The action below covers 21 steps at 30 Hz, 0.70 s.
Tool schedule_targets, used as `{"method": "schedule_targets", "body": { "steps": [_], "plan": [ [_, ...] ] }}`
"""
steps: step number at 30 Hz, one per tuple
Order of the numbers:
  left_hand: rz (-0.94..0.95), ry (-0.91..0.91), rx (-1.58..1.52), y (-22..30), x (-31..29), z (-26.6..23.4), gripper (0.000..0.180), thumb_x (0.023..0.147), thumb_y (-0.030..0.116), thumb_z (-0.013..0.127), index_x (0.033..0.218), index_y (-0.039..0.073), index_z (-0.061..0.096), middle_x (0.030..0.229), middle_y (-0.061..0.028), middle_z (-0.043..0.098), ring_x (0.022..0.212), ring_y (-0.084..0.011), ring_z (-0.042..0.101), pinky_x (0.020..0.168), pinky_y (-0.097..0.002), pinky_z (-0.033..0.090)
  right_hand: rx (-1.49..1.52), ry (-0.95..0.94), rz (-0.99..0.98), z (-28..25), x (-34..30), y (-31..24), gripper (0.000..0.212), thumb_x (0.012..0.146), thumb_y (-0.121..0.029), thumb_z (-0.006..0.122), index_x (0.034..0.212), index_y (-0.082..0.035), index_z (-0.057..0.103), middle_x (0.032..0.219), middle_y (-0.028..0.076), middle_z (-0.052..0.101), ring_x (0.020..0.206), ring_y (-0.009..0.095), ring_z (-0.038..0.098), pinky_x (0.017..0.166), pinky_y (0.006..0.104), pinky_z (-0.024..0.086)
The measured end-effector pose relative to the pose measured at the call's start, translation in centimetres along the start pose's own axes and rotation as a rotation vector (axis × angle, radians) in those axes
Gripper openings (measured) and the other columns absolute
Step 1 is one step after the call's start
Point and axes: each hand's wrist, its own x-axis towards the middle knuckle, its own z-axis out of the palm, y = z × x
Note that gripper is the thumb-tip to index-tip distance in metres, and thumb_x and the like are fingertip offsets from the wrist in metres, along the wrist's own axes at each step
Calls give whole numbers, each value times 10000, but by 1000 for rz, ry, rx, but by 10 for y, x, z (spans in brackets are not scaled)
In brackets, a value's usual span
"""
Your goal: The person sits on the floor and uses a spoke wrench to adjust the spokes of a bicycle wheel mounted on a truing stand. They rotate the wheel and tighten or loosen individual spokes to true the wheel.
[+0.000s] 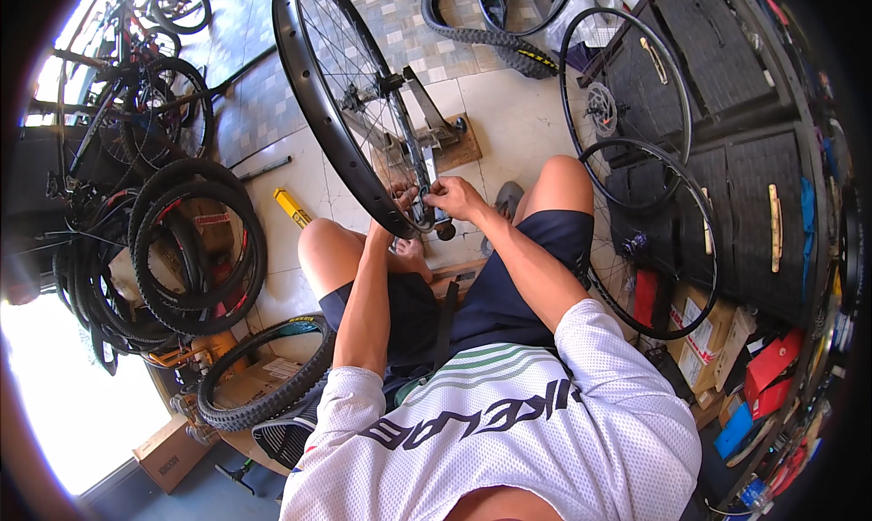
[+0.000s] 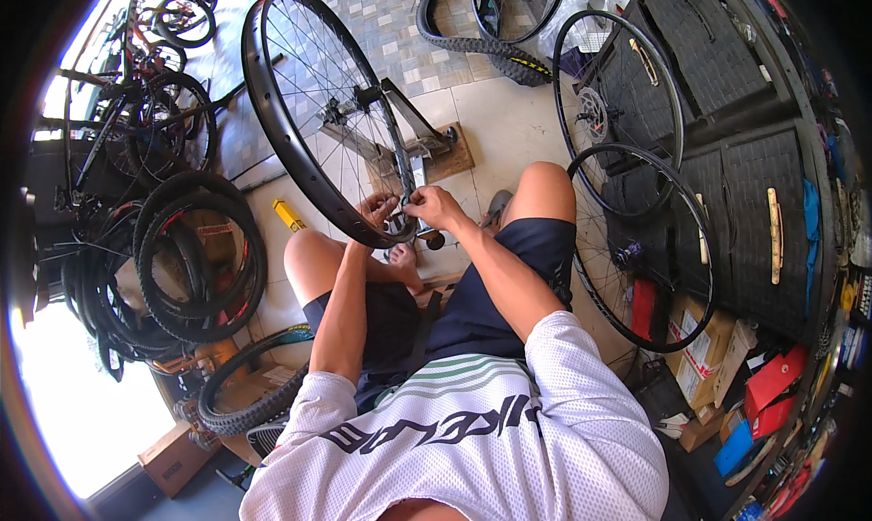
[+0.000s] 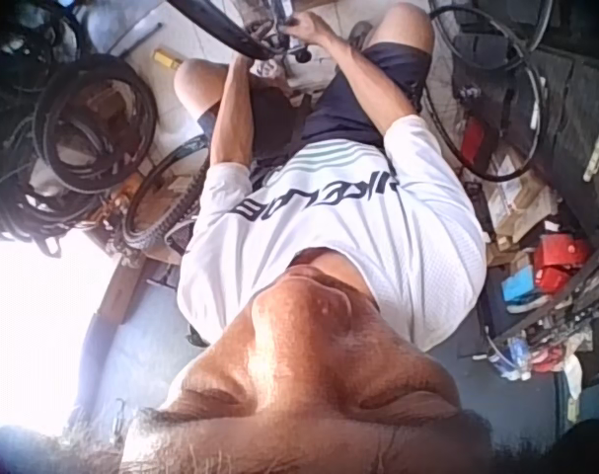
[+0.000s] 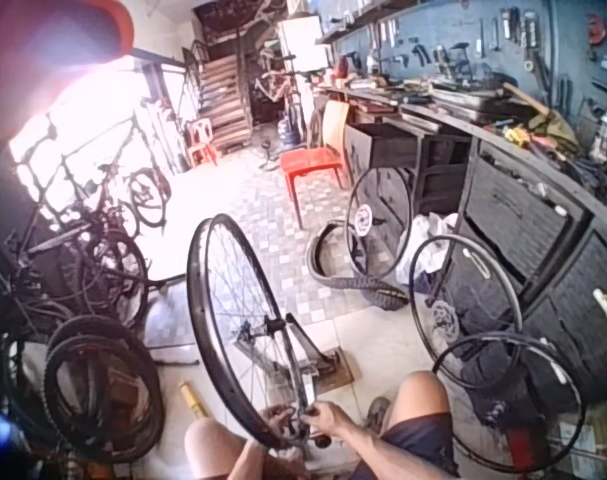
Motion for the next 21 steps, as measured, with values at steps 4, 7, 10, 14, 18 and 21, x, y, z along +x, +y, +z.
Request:
{"method": "schedule_targets", "body": {
  "steps": [4,7,10,14,18,21],
  "plan": [
    [-45,-40,-1,6,-1,3,463,799,414,784,1040,34,677,735,4,618,622,-71,547,525,-209,398,5,-11,-17,0,-2,-2,314,783,-274,729,883,19,677,799,142,699,735,225,667,675,339,511],
    [-203,-113,82,16,-4,-4,486,774,450,796,959,18,670,709,-8,604,607,-78,537,523,-226,397,16,-46,-67,2,-6,-9,257,807,-208,715,908,23,665,805,116,702,760,176,666,689,308,511],
    [-181,-116,189,18,-4,-6,491,759,480,798,837,22,639,677,-9,577,583,-87,501,497,-264,371,13,-80,-101,0,-7,-13,198,833,-135,692,940,28,656,822,92,707,784,133,664,709,284,513],
    [12,-2,311,17,-6,2,486,759,469,798,695,43,572,611,-1,524,546,-95,444,459,-312,335,64,-141,-91,-3,-5,-13,163,849,-81,660,977,21,657,860,91,711,798,135,666,727,291,521],
    [110,154,443,17,-10,17,523,765,445,797,589,40,516,537,5,475,531,-89,424,455,-324,338,55,-123,-40,-2,-5,-11,146,855,-63,653,977,17,664,878,96,710,806,140,665,731,300,524],
    [99,134,369,25,-14,24,555,777,464,784,564,24,520,515,4,462,537,-85,424,453,-326,334,73,-112,-42,-1,-4,-6,153,858,-69,656,982,18,669,875,97,709,805,142,663,731,302,524]
  ]
}}
